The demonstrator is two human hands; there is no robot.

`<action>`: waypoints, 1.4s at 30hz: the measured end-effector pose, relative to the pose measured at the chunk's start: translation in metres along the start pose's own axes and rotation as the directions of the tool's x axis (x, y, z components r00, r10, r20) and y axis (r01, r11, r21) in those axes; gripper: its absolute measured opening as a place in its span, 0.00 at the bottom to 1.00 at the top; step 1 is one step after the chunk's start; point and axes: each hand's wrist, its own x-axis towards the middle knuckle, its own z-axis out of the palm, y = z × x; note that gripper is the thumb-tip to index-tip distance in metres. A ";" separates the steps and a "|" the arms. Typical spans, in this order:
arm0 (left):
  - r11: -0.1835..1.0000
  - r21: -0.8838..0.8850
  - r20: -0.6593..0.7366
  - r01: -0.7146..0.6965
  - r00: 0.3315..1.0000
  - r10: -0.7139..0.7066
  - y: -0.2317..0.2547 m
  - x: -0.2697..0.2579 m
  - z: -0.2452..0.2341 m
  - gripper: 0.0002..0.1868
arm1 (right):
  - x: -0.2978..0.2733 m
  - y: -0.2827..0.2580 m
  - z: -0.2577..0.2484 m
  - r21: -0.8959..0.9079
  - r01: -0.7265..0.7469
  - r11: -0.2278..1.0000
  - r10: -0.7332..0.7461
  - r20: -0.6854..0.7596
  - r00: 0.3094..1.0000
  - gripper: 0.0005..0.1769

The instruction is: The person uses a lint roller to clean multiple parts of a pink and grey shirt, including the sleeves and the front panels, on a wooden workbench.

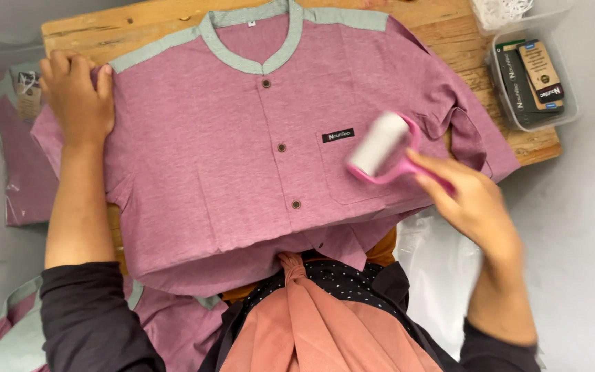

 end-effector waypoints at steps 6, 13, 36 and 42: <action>0.991 -0.075 -0.107 -0.107 0.989 0.099 0.011 0.004 -0.014 0.11 | -0.065 0.068 -0.072 0.017 -0.363 0.932 0.362 0.048 0.931 0.33; 0.828 -0.555 0.022 0.073 0.997 -0.073 0.055 -0.022 -0.117 0.18 | 0.019 0.216 -0.020 0.167 0.021 0.986 0.069 -0.509 0.858 0.12; 0.214 -0.811 0.141 0.545 0.536 -0.832 0.148 -0.369 -0.091 0.02 | -0.053 0.176 0.216 0.766 0.192 0.614 0.492 -0.561 0.666 0.15; 0.138 -0.947 0.041 0.290 0.534 -0.845 0.164 -0.305 -0.144 0.09 | -0.031 0.121 0.130 0.663 0.275 0.696 0.466 -0.709 0.529 0.23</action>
